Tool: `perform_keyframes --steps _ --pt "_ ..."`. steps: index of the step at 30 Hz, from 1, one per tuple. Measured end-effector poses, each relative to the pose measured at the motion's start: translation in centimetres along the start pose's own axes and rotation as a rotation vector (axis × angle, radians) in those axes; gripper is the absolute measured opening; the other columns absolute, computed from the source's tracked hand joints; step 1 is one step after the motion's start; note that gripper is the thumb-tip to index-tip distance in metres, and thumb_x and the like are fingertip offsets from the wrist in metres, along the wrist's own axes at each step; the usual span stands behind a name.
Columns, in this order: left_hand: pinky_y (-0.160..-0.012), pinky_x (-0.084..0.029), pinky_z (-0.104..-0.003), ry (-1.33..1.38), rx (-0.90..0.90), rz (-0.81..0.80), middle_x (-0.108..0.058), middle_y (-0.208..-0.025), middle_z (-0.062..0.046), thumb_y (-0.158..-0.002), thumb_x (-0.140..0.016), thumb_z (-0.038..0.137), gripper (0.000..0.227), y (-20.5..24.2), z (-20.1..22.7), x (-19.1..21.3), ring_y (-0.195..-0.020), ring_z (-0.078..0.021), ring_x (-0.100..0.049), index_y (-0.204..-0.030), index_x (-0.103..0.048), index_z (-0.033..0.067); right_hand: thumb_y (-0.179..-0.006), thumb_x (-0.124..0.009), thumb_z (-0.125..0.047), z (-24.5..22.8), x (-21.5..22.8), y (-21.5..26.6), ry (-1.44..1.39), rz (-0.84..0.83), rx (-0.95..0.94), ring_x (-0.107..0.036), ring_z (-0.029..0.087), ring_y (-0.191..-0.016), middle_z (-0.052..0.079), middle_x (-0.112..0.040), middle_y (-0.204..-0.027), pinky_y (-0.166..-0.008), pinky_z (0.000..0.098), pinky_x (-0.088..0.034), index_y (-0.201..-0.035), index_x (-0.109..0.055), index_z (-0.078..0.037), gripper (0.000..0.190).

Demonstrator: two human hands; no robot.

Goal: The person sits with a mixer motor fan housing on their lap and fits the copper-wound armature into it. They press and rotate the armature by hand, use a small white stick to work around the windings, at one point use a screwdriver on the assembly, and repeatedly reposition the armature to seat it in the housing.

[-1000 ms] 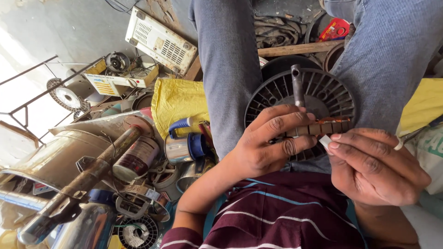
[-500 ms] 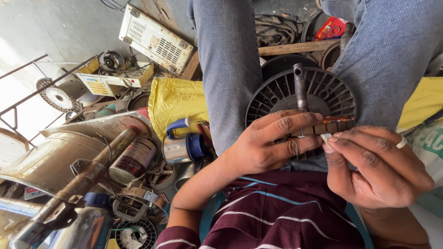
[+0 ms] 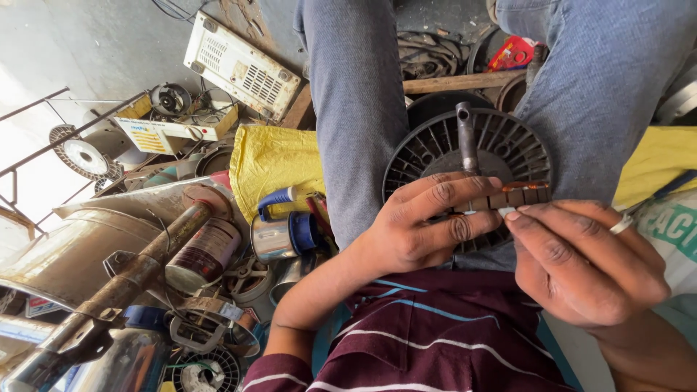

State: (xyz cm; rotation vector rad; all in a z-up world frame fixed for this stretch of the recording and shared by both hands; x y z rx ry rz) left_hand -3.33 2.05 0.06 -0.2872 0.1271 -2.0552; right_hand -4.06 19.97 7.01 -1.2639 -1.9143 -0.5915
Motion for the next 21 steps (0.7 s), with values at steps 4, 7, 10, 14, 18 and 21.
perform_keyframes --steps 4,7,10,14,18,21 --pt "-0.107 -0.060 -0.043 -0.062 -0.036 0.023 -0.059 -0.137 -0.020 -0.085 -0.072 0.000 0.043 0.2 0.4 -0.1 -0.125 -0.0366 -0.067 -0.127 -0.067 0.0002 -0.082 -0.075 0.012 -0.3 0.3 -0.3 0.022 -0.040 0.082 -0.074 0.029 -0.079 0.016 -0.073 -0.088 -0.068 0.0337 -0.060 -0.097 -0.077 0.006 0.016" --pt "-0.106 -0.061 -0.045 -0.094 -0.054 0.045 -0.060 -0.134 -0.022 -0.083 -0.072 0.000 0.042 0.5 0.9 -0.2 -0.123 -0.0380 -0.068 -0.125 -0.068 -0.0021 -0.079 -0.073 0.011 -0.6 0.3 -0.5 0.086 -0.063 0.166 -0.074 0.028 -0.077 0.015 -0.074 -0.086 -0.067 0.0341 -0.060 -0.097 -0.078 0.006 0.020" --pt "-0.102 -0.062 -0.042 -0.056 -0.021 0.131 -0.064 -0.129 -0.021 -0.082 -0.071 -0.002 0.042 1.1 0.9 -0.8 -0.118 -0.0353 -0.071 -0.124 -0.069 -0.0002 -0.078 -0.072 0.009 -1.0 0.5 -0.8 0.104 -0.088 0.199 -0.074 0.027 -0.077 0.014 -0.074 -0.086 -0.068 0.0353 -0.060 -0.097 -0.079 0.006 0.021" --pt "-0.093 -0.063 -0.032 0.127 0.142 0.285 -0.071 -0.123 -0.017 -0.088 -0.076 0.000 0.048 1.4 0.6 -0.7 -0.104 -0.0267 -0.077 -0.134 -0.061 0.0022 -0.082 -0.079 0.004 0.2 0.5 -0.7 -0.078 -0.081 0.060 -0.074 0.028 -0.083 0.014 -0.074 -0.091 -0.074 0.0381 -0.061 -0.096 -0.076 0.005 0.015" --pt "-0.093 -0.062 -0.028 0.266 0.280 0.299 -0.072 -0.121 -0.016 -0.096 -0.079 0.006 0.062 1.6 0.4 -1.0 -0.104 -0.0235 -0.078 -0.149 -0.047 0.0014 -0.085 -0.083 0.002 0.8 -0.4 0.6 -0.193 -0.045 -0.025 -0.075 0.028 -0.086 0.013 -0.073 -0.094 -0.074 0.0352 -0.061 -0.097 -0.075 0.004 0.015" --pt "-0.093 -0.063 -0.027 0.287 0.325 0.299 -0.073 -0.120 -0.016 -0.097 -0.081 0.009 0.072 1.6 0.5 -1.2 -0.105 -0.0222 -0.078 -0.156 -0.041 0.0026 -0.085 -0.078 0.008 0.6 -0.3 0.6 -0.157 -0.016 -0.007 -0.074 0.028 -0.086 0.014 -0.073 -0.095 -0.073 0.0350 -0.062 -0.097 -0.075 0.004 0.013"
Point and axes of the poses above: each hand's wrist, its own y-axis away from the middle knuckle, its own x-axis out of the back of the hand, z = x × y, the point moved 4 cm from there along -y, towards the middle knuckle
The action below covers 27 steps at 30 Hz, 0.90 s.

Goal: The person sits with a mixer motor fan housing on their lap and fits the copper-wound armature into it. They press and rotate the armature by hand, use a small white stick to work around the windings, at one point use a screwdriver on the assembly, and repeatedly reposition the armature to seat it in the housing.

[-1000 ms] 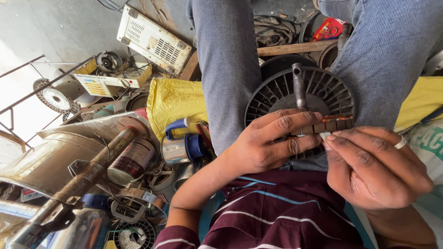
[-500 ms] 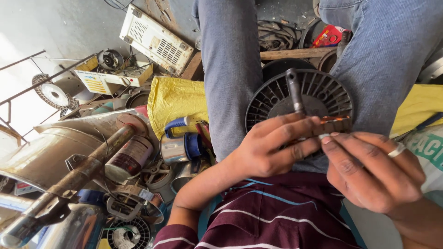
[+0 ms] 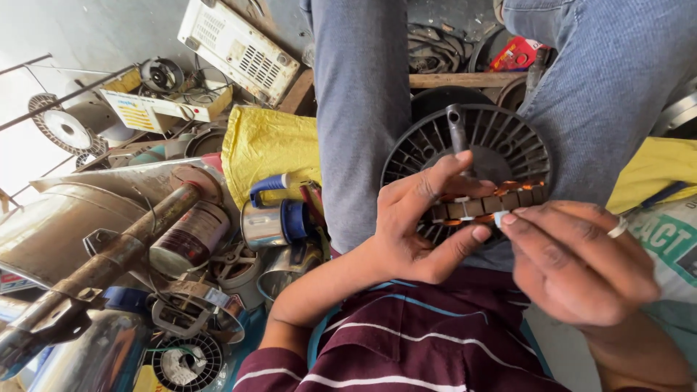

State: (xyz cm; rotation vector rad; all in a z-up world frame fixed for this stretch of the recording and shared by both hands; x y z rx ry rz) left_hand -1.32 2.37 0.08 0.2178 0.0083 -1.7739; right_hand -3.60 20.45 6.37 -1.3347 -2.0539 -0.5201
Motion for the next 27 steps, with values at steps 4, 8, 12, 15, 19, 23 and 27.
perform_keyframes --steps 4,8,12,15,19,23,27 --pt "-0.089 -0.063 -0.027 -0.072 0.004 0.026 -0.073 -0.116 -0.015 -0.094 -0.084 0.013 0.075 -0.3 0.2 -0.1 -0.100 -0.0214 -0.078 -0.155 -0.042 0.0018 -0.078 -0.081 0.000 1.4 -0.4 0.5 0.049 0.026 -0.012 -0.071 0.031 -0.085 0.015 -0.071 -0.091 -0.073 0.0397 -0.060 -0.092 -0.077 0.002 0.014" --pt "-0.080 -0.060 -0.027 -0.137 0.030 0.012 -0.074 -0.111 -0.015 -0.092 -0.085 0.015 0.077 -0.8 0.4 0.0 -0.091 -0.0203 -0.076 -0.153 -0.041 -0.0007 -0.081 -0.082 -0.016 3.8 -1.8 0.9 -0.359 0.145 -0.274 -0.070 0.030 -0.100 0.017 -0.069 -0.106 -0.086 0.0398 -0.061 -0.097 -0.067 -0.002 0.026" --pt "-0.077 -0.060 -0.032 -0.266 -0.072 0.063 -0.072 -0.108 -0.020 -0.090 -0.082 0.016 0.079 -1.9 0.7 -0.7 -0.089 -0.0263 -0.074 -0.153 -0.038 -0.0038 -0.091 -0.081 -0.018 4.9 -3.2 3.2 -0.772 0.177 -0.457 -0.069 0.022 -0.108 0.014 -0.069 -0.117 -0.097 0.0354 -0.059 -0.116 -0.063 -0.004 0.034" --pt "-0.072 -0.062 -0.036 -0.368 -0.244 0.185 -0.070 -0.101 -0.023 -0.091 -0.079 0.018 0.085 -1.8 0.1 -1.7 -0.085 -0.0309 -0.076 -0.154 -0.028 -0.0063 -0.091 -0.079 -0.012 5.8 -4.2 4.7 -0.888 0.219 -0.509 -0.069 0.024 -0.112 0.016 -0.070 -0.117 -0.104 0.0402 -0.057 -0.127 -0.055 -0.004 0.044" --pt "-0.062 -0.067 -0.040 -0.371 -0.416 0.315 -0.070 -0.092 -0.022 -0.089 -0.081 0.015 0.087 -1.8 -0.4 -1.9 -0.072 -0.0311 -0.077 -0.153 -0.026 -0.0059 -0.083 -0.078 -0.010 7.1 -4.5 6.3 -0.912 0.247 -0.414 -0.071 0.024 -0.112 0.018 -0.069 -0.116 -0.102 0.0436 -0.057 -0.130 -0.042 -0.007 0.060" --pt "-0.061 -0.069 -0.042 -0.357 -0.462 0.262 -0.071 -0.092 -0.023 -0.092 -0.081 0.014 0.085 -1.5 -0.4 -1.5 -0.071 -0.0333 -0.078 -0.153 -0.025 -0.0055 -0.079 -0.081 -0.014 8.1 -4.2 8.4 -0.851 0.162 -0.340 -0.070 0.026 -0.115 0.015 -0.067 -0.117 -0.101 0.0449 -0.057 -0.133 -0.032 -0.009 0.073" --pt "-0.060 -0.069 -0.041 -0.336 -0.447 0.248 -0.072 -0.093 -0.023 -0.093 -0.083 0.014 0.085 -1.6 -0.5 -1.6 -0.072 -0.0338 -0.079 -0.153 -0.026 -0.0037 -0.079 -0.079 -0.012 7.5 -4.7 10.6 -0.824 0.218 -0.386 -0.070 0.027 -0.115 0.013 -0.067 -0.118 -0.103 0.0475 -0.056 -0.132 -0.029 -0.010 0.073"
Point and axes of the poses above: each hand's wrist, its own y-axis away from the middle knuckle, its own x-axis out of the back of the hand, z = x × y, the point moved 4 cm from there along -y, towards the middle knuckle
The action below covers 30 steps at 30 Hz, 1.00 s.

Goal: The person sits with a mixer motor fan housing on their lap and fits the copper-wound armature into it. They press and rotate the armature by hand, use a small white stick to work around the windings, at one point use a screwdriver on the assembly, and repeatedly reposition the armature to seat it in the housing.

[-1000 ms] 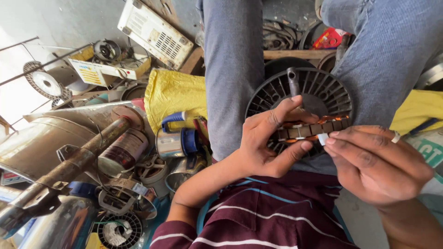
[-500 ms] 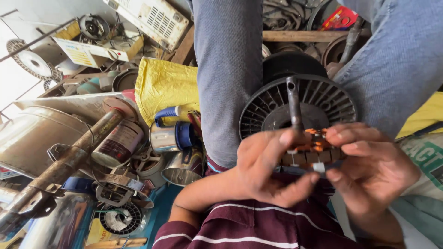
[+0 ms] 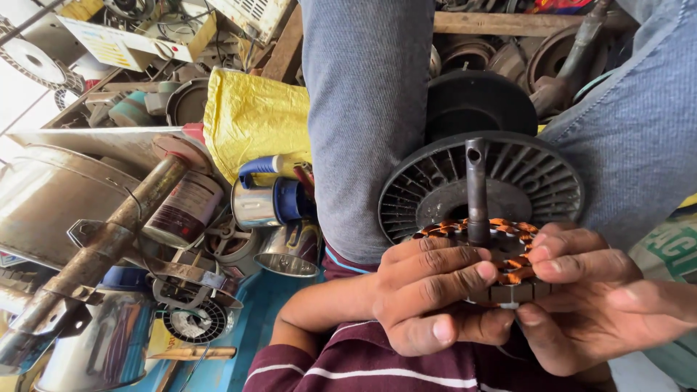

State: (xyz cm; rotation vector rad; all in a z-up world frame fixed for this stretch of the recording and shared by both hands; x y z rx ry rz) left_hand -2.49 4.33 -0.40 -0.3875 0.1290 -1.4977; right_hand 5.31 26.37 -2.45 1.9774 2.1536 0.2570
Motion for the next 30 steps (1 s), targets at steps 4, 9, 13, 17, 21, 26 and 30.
perform_keyframes --steps 4,9,13,17,21,26,30 --pt "-0.059 -0.068 -0.039 0.019 0.034 0.051 -0.073 -0.091 -0.022 -0.092 -0.083 0.012 0.082 -0.1 0.0 -0.1 -0.072 -0.0326 -0.079 -0.152 -0.031 -0.0016 -0.077 -0.078 -0.010 0.5 0.5 1.5 0.011 0.050 -0.039 -0.069 0.028 -0.115 0.013 -0.066 -0.117 -0.102 0.0471 -0.056 -0.132 -0.026 -0.011 0.076" --pt "-0.061 -0.068 -0.039 0.030 0.051 0.031 -0.073 -0.090 -0.020 -0.092 -0.083 0.011 0.077 -0.3 -0.1 0.1 -0.073 -0.0322 -0.079 -0.149 -0.034 -0.0010 -0.080 -0.076 -0.008 -0.4 -1.5 -1.0 -0.019 0.074 0.023 -0.069 0.027 -0.114 0.013 -0.065 -0.119 -0.100 0.0449 -0.058 -0.133 -0.025 -0.013 0.074" --pt "-0.062 -0.069 -0.039 0.014 0.038 0.041 -0.073 -0.089 -0.019 -0.088 -0.084 0.008 0.072 -0.2 -0.1 0.0 -0.073 -0.0311 -0.079 -0.144 -0.039 -0.0019 -0.082 -0.076 -0.006 -0.9 -2.2 -2.0 -0.049 0.120 0.078 -0.070 0.027 -0.111 0.014 -0.065 -0.118 -0.099 0.0432 -0.058 -0.137 -0.024 -0.011 0.076" --pt "-0.063 -0.067 -0.039 0.019 0.026 -0.040 -0.072 -0.089 -0.018 -0.085 -0.086 0.007 0.076 0.1 -0.5 0.5 -0.077 -0.0300 -0.077 -0.143 -0.037 -0.0051 -0.083 -0.078 -0.009 -0.5 -1.7 -2.8 -0.046 0.072 0.088 -0.069 0.027 -0.111 0.018 -0.066 -0.120 -0.098 0.0414 -0.058 -0.138 -0.036 -0.007 0.069" --pt "-0.069 -0.064 -0.036 0.075 0.076 -0.177 -0.071 -0.099 -0.020 -0.086 -0.088 0.013 0.080 -0.8 0.2 1.5 -0.088 -0.0297 -0.076 -0.144 -0.035 -0.0033 -0.085 -0.081 -0.021 -3.0 -3.7 -4.6 -0.024 0.083 -0.044 -0.067 0.025 -0.114 0.021 -0.062 -0.129 -0.094 0.0371 -0.059 -0.133 -0.050 -0.001 0.060" --pt "-0.076 -0.061 -0.031 -0.088 0.130 -0.201 -0.073 -0.106 -0.015 -0.089 -0.094 0.019 0.066 1.4 0.3 1.2 -0.096 -0.0253 -0.078 -0.134 -0.050 -0.0014 -0.102 -0.076 -0.031 -2.1 2.9 -2.0 0.180 0.422 0.078 -0.066 0.022 -0.119 0.015 -0.064 -0.136 -0.100 0.0336 -0.058 -0.133 -0.059 -0.002 0.046" --pt "-0.081 -0.062 -0.032 -0.097 0.123 -0.112 -0.075 -0.107 -0.015 -0.091 -0.089 0.019 0.060 4.2 -0.4 1.3 -0.096 -0.0267 -0.078 -0.135 -0.054 0.0004 -0.120 -0.073 -0.010 4.5 18.5 7.0 0.417 0.567 -0.075 -0.066 0.019 -0.088 0.014 -0.072 -0.107 -0.081 0.0288 -0.055 -0.118 -0.072 0.007 0.018"
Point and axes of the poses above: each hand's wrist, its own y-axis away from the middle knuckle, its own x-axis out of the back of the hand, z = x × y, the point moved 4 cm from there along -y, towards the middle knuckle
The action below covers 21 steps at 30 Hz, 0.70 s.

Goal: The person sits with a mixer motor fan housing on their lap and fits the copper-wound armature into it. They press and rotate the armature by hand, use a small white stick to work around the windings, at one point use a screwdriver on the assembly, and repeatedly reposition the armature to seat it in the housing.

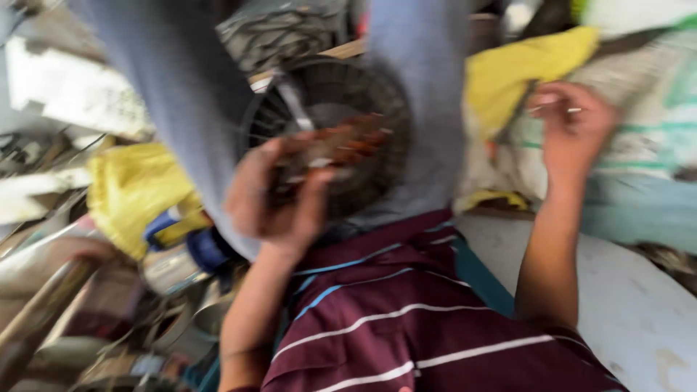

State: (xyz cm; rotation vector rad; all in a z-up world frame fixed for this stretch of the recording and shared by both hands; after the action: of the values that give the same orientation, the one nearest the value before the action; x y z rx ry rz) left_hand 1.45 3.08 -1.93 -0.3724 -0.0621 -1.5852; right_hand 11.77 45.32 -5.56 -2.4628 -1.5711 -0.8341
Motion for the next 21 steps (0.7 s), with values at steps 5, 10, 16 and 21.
perform_keyframes --steps 5,10,16,21 --pt "-0.090 -0.063 -0.031 0.072 0.096 0.092 -0.073 -0.112 -0.016 -0.103 -0.084 0.016 0.050 0.9 -0.3 -0.1 -0.103 -0.0255 -0.076 -0.143 -0.056 0.0033 -0.087 -0.075 0.001 7.0 1.9 2.0 0.645 -0.437 -0.015 -0.074 0.030 -0.083 0.020 -0.075 -0.098 -0.076 0.0400 -0.059 -0.110 -0.076 0.003 0.023" --pt "-0.096 -0.058 -0.032 0.058 0.130 0.031 -0.072 -0.117 -0.017 -0.104 -0.081 0.020 0.044 -0.3 1.0 0.2 -0.106 -0.0232 -0.071 -0.137 -0.061 0.0001 -0.082 -0.083 -0.010 5.1 -1.0 3.4 0.726 -0.365 0.090 -0.072 0.037 -0.083 0.023 -0.073 -0.093 -0.075 0.0445 -0.057 -0.103 -0.076 0.003 0.026" --pt "-0.109 -0.051 -0.036 -0.003 0.077 0.124 -0.068 -0.129 -0.017 -0.105 -0.072 0.022 0.037 0.4 2.6 2.1 -0.123 -0.0276 -0.064 -0.132 -0.063 -0.0018 -0.097 -0.071 -0.008 5.4 -1.2 4.8 0.523 -0.313 -0.017 -0.065 0.031 -0.072 0.019 -0.068 -0.079 -0.068 0.0420 -0.050 -0.089 -0.071 0.002 0.012" --pt "-0.091 -0.054 -0.036 0.020 -0.006 0.263 -0.069 -0.110 -0.013 -0.102 -0.072 0.013 0.018 2.8 4.6 3.4 -0.101 -0.0278 -0.068 -0.110 -0.066 -0.0011 -0.105 -0.073 0.007 6.7 -0.2 4.5 0.181 -0.165 0.029 -0.067 0.013 -0.076 0.008 -0.068 -0.087 -0.071 0.0254 -0.053 -0.102 -0.065 0.007 0.008"
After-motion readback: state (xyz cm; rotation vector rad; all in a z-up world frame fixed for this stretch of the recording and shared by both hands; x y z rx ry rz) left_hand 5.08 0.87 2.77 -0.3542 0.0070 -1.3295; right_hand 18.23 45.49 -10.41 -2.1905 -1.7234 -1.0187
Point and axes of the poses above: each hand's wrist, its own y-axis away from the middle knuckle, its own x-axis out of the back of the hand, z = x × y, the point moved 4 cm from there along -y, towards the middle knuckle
